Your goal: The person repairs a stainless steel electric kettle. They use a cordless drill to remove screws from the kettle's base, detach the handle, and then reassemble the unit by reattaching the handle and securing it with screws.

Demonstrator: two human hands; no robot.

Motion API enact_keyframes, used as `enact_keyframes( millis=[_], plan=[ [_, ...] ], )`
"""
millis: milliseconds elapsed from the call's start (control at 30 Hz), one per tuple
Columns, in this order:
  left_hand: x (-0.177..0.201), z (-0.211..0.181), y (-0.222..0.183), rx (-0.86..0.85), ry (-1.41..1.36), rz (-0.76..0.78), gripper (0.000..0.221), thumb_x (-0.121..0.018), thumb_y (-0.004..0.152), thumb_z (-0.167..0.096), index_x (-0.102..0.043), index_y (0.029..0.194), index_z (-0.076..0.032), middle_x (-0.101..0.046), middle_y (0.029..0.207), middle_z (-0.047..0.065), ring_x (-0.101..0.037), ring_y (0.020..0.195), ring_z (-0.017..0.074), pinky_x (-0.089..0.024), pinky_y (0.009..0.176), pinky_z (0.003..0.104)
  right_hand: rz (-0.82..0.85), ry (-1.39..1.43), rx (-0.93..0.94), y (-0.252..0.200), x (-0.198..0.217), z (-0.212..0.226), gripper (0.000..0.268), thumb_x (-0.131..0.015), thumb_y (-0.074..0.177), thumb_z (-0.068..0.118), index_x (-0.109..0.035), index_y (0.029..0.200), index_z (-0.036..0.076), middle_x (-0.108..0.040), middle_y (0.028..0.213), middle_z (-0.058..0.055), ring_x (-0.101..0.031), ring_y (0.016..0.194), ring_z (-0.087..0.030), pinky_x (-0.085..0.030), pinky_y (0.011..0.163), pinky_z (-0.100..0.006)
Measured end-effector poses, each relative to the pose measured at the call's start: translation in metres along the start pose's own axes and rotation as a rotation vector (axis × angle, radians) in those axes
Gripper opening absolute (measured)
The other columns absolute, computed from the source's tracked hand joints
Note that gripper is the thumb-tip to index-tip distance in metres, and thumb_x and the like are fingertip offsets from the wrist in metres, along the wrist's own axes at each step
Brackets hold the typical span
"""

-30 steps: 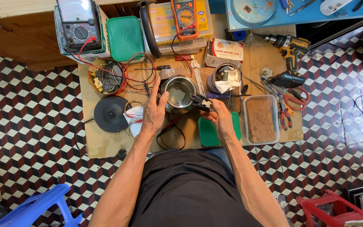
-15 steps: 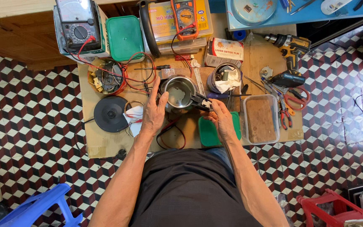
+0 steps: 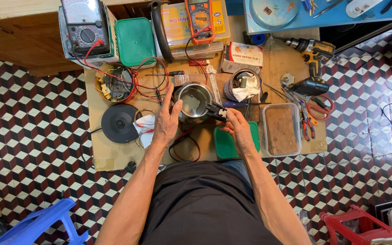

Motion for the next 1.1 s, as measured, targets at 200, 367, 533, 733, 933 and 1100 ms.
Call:
enact_keyframes(
  millis=[200, 367, 533, 733, 933, 1100],
  plan=[
    [0.000, 0.002, 0.000, 0.027, 0.002, 0.006, 0.064, -0.049, 0.107, -0.044, -0.030, 0.162, -0.016, -0.042, 0.162, 0.022, -0.039, 0.150, 0.0402, -0.036, 0.119, 0.044, -0.055, -0.166, -0.012, -0.005, -0.011, 0.015, 0.056, -0.071, 0.089, 0.042, -0.060, 0.131, 0.006, -0.071, 0.115, -0.007, -0.070, 0.093, -0.017, -0.055, 0.081, -0.032],
    [0.000, -0.001, 0.000, 0.021, -0.021, 0.002, 0.063, -0.049, 0.108, -0.042, -0.030, 0.162, -0.016, -0.044, 0.161, 0.023, -0.041, 0.149, 0.0406, -0.037, 0.118, 0.044, -0.092, -0.219, -0.022, -0.005, -0.010, 0.014, 0.055, -0.071, 0.090, 0.042, -0.061, 0.129, 0.005, -0.070, 0.113, -0.007, -0.070, 0.094, -0.018, -0.054, 0.081, -0.033],
    [0.002, -0.002, -0.001, 0.031, 0.012, -0.001, 0.063, -0.050, 0.108, -0.041, -0.031, 0.162, -0.017, -0.045, 0.160, 0.023, -0.043, 0.149, 0.0402, -0.038, 0.118, 0.044, -0.024, 0.000, -0.020, -0.001, -0.006, 0.002, 0.052, -0.061, 0.097, 0.044, -0.057, 0.132, 0.007, -0.070, 0.113, -0.007, -0.070, 0.098, -0.018, -0.054, 0.086, -0.034],
    [0.000, -0.004, 0.001, 0.037, 0.017, 0.003, 0.063, -0.049, 0.108, -0.042, -0.030, 0.162, -0.017, -0.043, 0.161, 0.023, -0.041, 0.149, 0.0405, -0.037, 0.118, 0.044, 0.011, 0.016, 0.016, 0.002, 0.002, -0.006, 0.047, -0.058, 0.100, 0.041, -0.057, 0.134, 0.008, -0.070, 0.115, -0.006, -0.069, 0.101, -0.018, -0.054, 0.088, -0.035],
    [-0.002, 0.007, -0.001, 0.050, -0.007, 0.016, 0.063, -0.049, 0.108, -0.040, -0.028, 0.163, -0.017, -0.042, 0.161, 0.023, -0.041, 0.149, 0.0397, -0.038, 0.117, 0.044, 0.018, 0.007, 0.025, 0.007, 0.009, -0.015, 0.046, -0.058, 0.102, 0.041, -0.058, 0.135, 0.008, -0.068, 0.118, -0.006, -0.066, 0.103, -0.017, -0.053, 0.088, -0.035],
    [-0.006, 0.007, -0.004, -0.003, 0.019, -0.130, 0.062, -0.053, 0.108, -0.035, -0.032, 0.162, -0.014, -0.051, 0.155, 0.024, -0.051, 0.144, 0.0392, -0.041, 0.116, 0.044, -0.002, 0.001, 0.039, -0.001, -0.001, 0.001, 0.048, -0.057, 0.099, 0.040, -0.057, 0.136, 0.009, -0.066, 0.124, -0.003, -0.066, 0.101, -0.016, -0.056, 0.085, -0.036]
  ],
)
Point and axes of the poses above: each hand's wrist, its own y-axis towards the middle knuckle, its own x-axis out of the back of the hand, z = x × y, the point moved 5 cm from there along y, towards the middle knuckle
